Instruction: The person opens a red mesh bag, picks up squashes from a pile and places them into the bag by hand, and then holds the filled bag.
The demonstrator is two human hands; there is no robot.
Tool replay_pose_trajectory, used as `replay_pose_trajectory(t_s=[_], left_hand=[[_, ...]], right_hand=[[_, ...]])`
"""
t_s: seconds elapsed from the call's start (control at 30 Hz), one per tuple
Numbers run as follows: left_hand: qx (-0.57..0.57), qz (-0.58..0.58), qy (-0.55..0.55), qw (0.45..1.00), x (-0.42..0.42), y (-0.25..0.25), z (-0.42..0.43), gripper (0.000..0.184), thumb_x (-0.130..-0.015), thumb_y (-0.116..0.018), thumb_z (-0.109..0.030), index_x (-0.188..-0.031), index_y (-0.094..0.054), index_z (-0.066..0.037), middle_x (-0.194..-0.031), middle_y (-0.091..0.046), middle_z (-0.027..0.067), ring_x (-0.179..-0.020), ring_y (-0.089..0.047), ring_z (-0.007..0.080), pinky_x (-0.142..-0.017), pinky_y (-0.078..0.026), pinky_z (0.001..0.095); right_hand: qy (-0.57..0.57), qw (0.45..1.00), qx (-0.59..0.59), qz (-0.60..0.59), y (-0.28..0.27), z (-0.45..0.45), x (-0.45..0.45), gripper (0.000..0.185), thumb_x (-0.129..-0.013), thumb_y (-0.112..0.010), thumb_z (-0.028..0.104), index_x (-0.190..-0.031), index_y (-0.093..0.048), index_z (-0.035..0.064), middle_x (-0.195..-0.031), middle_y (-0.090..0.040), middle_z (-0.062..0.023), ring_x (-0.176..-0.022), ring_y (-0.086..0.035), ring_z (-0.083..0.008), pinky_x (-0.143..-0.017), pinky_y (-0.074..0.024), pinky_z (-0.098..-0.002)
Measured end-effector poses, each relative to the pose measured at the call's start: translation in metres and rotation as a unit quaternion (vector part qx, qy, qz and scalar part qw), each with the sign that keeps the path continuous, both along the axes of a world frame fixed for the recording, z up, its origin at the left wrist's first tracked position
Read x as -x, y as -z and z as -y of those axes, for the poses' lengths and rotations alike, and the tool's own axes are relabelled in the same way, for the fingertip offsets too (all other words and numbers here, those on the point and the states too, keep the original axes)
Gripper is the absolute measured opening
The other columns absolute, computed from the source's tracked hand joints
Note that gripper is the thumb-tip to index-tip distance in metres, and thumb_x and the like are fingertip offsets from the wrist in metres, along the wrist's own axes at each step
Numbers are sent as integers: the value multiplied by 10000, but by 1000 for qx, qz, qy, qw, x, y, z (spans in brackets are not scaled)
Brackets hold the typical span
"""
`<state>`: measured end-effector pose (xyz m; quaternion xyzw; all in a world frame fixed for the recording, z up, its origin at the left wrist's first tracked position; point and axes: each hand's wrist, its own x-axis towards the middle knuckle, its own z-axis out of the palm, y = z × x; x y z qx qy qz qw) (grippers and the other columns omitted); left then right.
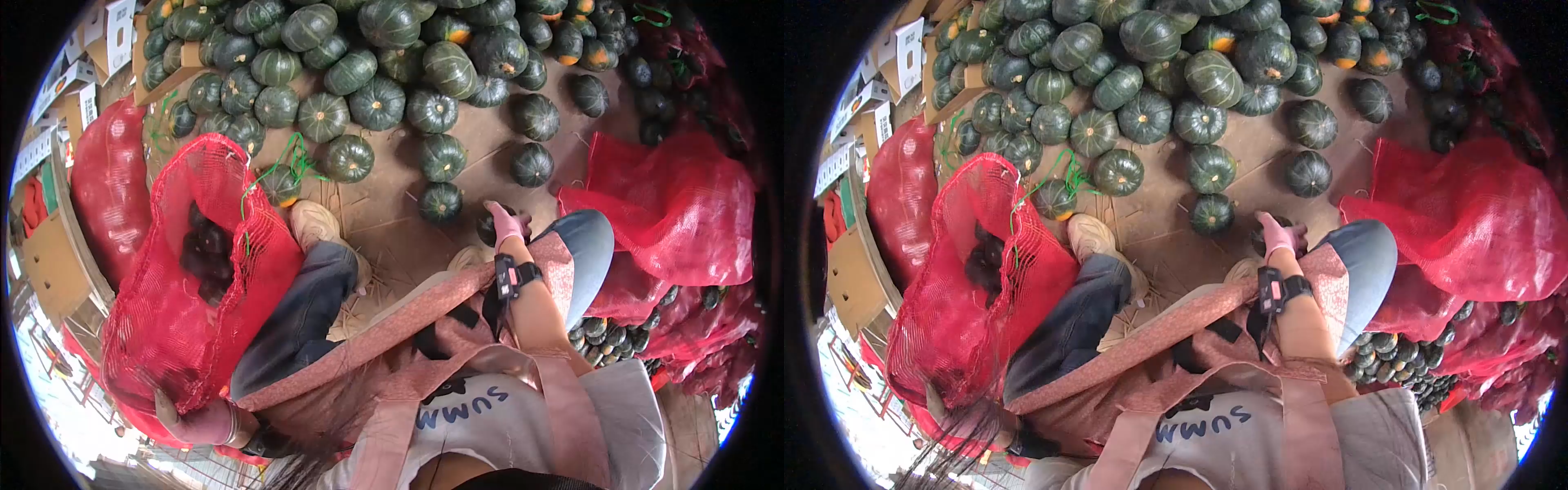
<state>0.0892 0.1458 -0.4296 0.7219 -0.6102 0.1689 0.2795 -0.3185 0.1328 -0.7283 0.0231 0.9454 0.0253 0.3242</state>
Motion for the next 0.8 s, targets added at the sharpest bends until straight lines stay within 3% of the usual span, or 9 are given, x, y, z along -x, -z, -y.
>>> replay_pose_trajectory(t_s=[0.27, 0.37, 0.5, 0.53, 0.57, 0.6, 0.63, 0.7, 0.8], left_hand=[[42, -157, -65, 985, -6, 3, 5, 284, -797, -552, -17, -1072, -583, 47, -1115, -591, 175, -1009, -571, 283, -868, -494, 367], [4, -39, -34, 999, -21, 6, -5, 299, -777, -578, -4, -1070, -581, 54, -1123, -587, 174, -1011, -569, 278, -866, -493, 364], [91, -416, -47, 904, -3, 3, 3, 325, -744, -611, 27, -1066, -579, 54, -1103, -585, 164, -992, -574, 265, -849, -501, 357], [12, -165, -40, 985, -7, 6, 0, 336, -728, -621, 57, -1061, -579, 46, -1073, -591, 162, -975, -576, 264, -834, -513, 358], [28, -227, -19, 973, -11, 9, -3, 334, -727, -622, 65, -1057, -582, 40, -1077, -587, 162, -972, -576, 264, -831, -515, 358], [44, -286, 1, 957, -16, 12, -6, 332, -726, -623, 72, -1054, -584, 34, -1080, -584, 162, -969, -575, 265, -828, -517, 358], [39, -268, -1, 963, -16, 13, -7, 330, -730, -624, 74, -1053, -586, 21, -1089, -577, 160, -973, -571, 267, -826, -519, 360], [25, -213, 3, 977, -11, 13, -7, 325, -740, -623, 69, -1057, -587, 6, -1113, -564, 164, -976, -568, 270, -826, -519, 366], [87, -362, -46, 927, 9, 13, -8, 308, -757, -608, -1, -1064, -584, 2, -1173, -536, 191, -969, -570, 272, -817, -514, 398]], right_hand=[[239, 964, 111, 18, 53, -44, 14, 809, -559, -785, 327, -1219, -387, 81, -1222, -460, -196, -1132, -461, -313, -946, -399, -445], [496, 752, 313, 300, 9, -29, 16, 705, -622, -768, 299, -1204, -439, 76, -1170, -509, -164, -1049, -521, -292, -892, -449, -428], [-323, 780, 536, 7, -40, 52, 16, 522, -780, -642, 361, -1225, -454, 163, -1265, -433, -111, -1178, -412, -281, -936, -410, -491], [-57, 658, 698, 275, -67, 90, 18, 487, -805, -621, 336, -1224, -458, 149, -1247, -448, -119, -1146, -439, -257, -913, -434, -457], [224, 419, 728, 495, -92, 118, 16, 451, -830, -599, 312, -1222, -463, 135, -1229, -464, -126, -1115, -467, -233, -891, -458, -424], [160, 419, 748, 488, -121, 121, 0, 475, -821, -622, 257, -1242, -466, 101, -1164, -539, -131, -1007, -544, -204, -850, -481, -337], [-34, 621, 663, 417, -89, 108, 7, 486, -803, -645, 271, -1224, -488, 86, -1136, -566, -132, -963, -569, -219, -855, -476, -331], [-220, 814, 396, 364, -24, 64, -3, 553, -711, -733, 298, -1164, -545, 43, -1026, -616, -137, -917, -602, -257, -870, -467, -326], [-484, 845, 130, 185, -13, 14, -68, 752, -563, -814, 320, -1242, -490, 332, -1347, -286, -221, -1190, -364, -435, -947, -417, -462]])
